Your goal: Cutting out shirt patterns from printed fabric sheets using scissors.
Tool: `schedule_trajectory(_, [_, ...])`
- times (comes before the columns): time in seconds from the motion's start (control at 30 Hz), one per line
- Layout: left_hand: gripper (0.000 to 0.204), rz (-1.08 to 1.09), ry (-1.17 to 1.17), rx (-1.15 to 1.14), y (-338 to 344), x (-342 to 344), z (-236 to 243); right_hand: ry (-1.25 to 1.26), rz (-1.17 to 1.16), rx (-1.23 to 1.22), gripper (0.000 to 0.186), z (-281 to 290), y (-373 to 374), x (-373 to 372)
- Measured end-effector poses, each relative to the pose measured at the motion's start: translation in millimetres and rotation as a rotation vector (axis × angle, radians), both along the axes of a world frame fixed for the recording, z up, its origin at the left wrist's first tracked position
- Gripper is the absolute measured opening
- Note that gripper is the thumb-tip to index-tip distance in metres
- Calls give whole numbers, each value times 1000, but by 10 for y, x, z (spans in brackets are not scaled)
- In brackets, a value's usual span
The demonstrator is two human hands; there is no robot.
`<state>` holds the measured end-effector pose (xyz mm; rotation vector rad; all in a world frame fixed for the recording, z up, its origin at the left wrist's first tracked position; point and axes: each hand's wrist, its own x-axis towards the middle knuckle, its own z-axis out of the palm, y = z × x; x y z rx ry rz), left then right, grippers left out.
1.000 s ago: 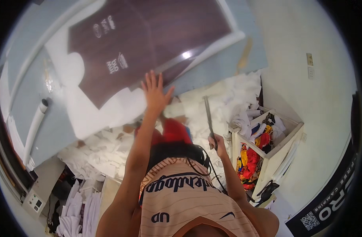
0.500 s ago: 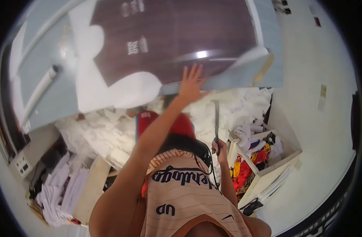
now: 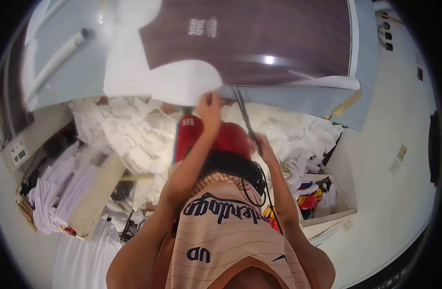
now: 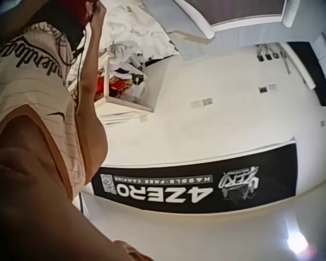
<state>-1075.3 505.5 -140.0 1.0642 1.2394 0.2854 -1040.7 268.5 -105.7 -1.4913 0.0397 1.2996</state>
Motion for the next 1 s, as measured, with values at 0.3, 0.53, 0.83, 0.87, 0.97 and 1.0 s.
schedule_trajectory(0.3, [22,552,-188,-750,75,56,-208,-97,145,2,37,-202,704,122])
schedule_trajectory(0.53, [18,769,-340,-750,110,70,-240,-131,148,-33,41,-195,824,52])
schedule_trajectory(0.83, [17,635,-259,-708,295,-64,-327,-228,236,-224,38,-23,1063,34])
schedule_trajectory(0.87, [18,630,-262,-686,341,-94,-367,-243,242,-213,38,-21,1105,88])
schedule_trajectory(0.97, [19,572,-274,-664,315,-98,-367,-164,143,-122,45,-152,980,305])
schedule_trajectory(1.0, [18,579,-249,-653,272,-48,-246,-212,196,-135,47,-103,946,414])
